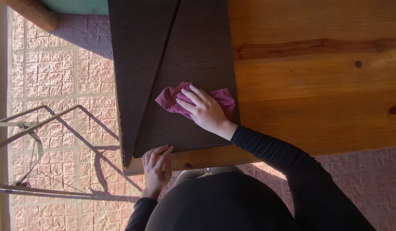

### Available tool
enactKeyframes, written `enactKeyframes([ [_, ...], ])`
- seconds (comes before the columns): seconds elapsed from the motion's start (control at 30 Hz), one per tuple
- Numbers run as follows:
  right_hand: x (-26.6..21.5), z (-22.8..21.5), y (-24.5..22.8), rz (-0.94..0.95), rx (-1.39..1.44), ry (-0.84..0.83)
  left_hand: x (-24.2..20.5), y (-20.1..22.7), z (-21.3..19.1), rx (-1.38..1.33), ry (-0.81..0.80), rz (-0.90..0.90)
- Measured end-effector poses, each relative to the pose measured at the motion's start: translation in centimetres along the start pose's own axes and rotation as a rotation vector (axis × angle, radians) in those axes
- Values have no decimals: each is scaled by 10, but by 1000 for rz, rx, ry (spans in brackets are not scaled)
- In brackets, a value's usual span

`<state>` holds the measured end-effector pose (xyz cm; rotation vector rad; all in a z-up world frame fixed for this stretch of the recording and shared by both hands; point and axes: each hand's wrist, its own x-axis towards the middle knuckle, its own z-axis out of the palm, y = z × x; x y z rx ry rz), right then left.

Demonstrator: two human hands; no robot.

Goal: The person wipes the surface of several dark wood panels with a pink cloth. They handle the panels one at a time, wiping each side and then moving the panel to a different position on the table. The person repeats this process for multiple panels.

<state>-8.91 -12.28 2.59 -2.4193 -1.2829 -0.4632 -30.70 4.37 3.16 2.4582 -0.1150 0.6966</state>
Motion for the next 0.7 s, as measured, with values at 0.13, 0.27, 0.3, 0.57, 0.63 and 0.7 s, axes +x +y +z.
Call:
enactKeyframes([
  [0.13, -37, -10, -32, -115, 101, -87, -4, 6, 10, 49, 38, -111],
  [0.27, -54, -24, -33, -169, 225, -146, 13, 26, 11, 122, 50, -179],
  [0.3, -56, -28, -24, -167, 221, -142, 17, 28, 17, 120, 51, -173],
  [0.57, -78, -118, 116, 237, 243, 91, 94, 95, 97, 21, -54, -150],
  [0.63, -98, -146, 171, 290, 167, 177, 121, 127, 137, 5, -56, -116],
  [0.7, -118, -174, 222, 333, 88, 261, 149, 162, 176, -14, -50, -86],
])
